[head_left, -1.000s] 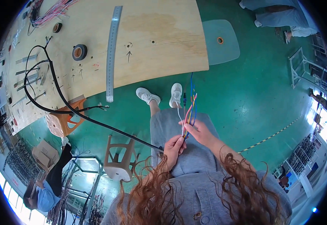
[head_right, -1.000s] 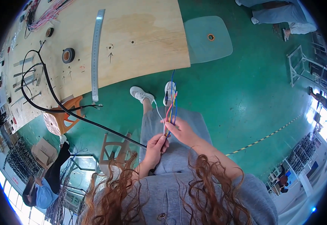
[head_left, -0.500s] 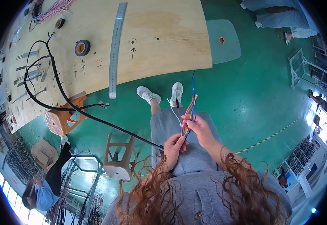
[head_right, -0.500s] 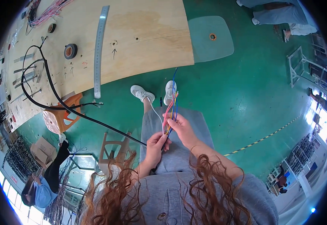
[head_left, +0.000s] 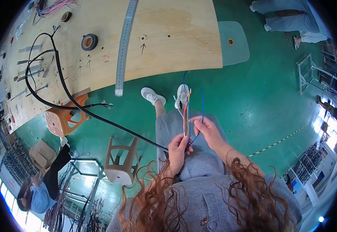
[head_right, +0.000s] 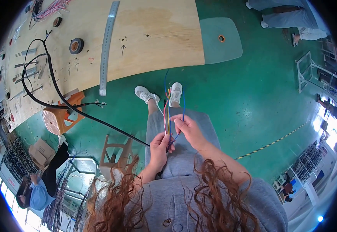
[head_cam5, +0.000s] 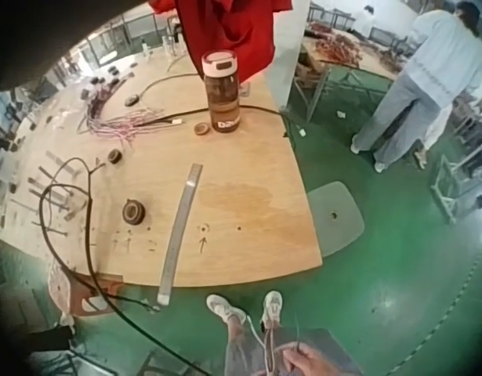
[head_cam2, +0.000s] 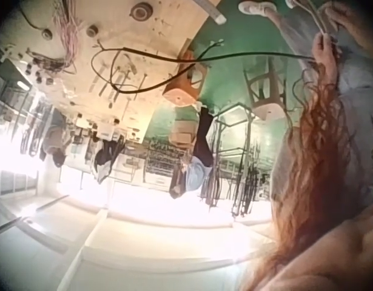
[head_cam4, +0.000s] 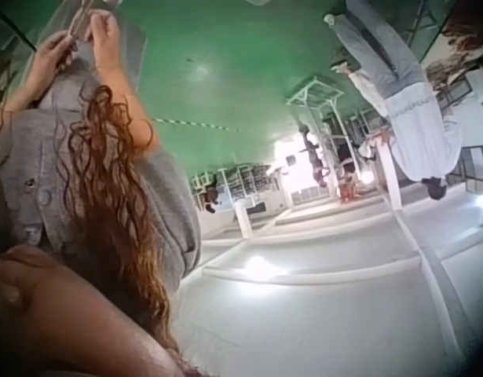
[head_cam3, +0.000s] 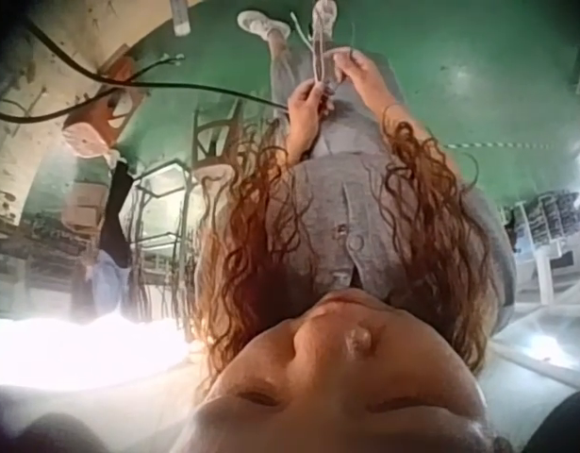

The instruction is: Measuring a cable bundle and wrapping it with electrical tape.

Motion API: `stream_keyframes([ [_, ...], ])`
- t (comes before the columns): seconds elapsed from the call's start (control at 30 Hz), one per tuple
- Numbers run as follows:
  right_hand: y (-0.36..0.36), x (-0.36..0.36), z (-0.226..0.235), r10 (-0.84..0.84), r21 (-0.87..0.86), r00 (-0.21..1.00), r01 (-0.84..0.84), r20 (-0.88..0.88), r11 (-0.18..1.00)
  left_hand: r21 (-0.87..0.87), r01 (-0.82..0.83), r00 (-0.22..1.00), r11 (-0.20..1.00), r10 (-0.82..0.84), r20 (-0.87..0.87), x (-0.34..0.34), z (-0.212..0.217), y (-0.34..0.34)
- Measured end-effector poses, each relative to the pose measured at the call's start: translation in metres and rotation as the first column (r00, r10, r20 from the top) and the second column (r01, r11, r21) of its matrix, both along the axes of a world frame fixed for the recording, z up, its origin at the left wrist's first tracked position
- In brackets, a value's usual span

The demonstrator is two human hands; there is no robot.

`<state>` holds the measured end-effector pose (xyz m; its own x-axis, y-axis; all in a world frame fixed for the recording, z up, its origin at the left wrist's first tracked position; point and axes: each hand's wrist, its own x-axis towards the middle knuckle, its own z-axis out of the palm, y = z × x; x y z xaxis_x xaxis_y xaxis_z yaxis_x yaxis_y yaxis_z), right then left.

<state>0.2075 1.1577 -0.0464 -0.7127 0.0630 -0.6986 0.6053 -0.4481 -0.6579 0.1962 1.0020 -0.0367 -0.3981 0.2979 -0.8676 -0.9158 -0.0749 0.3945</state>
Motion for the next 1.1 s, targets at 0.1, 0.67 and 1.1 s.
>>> stream_keyframes([
  [0.1,-0.006,-0.001,0.002,-0.026,-0.036,0.999,0.027,0.034,0.999,0.016,0.005,1.000,1.000,-0.005,-0.018,0.000,0.002,0.000],
  [0.67,-0.010,-0.018,0.007,-0.059,0.068,0.998,0.059,-0.002,0.996,0.100,0.022,0.998,0.995,-0.028,0.061,-0.003,-0.002,0.000],
  [1.1,0.011,-0.026,-0.008,0.086,-0.017,0.984,-0.084,0.159,0.996,0.560,-0.300,0.928,0.772,0.100,0.360,-0.028,-0.014,-0.008],
])
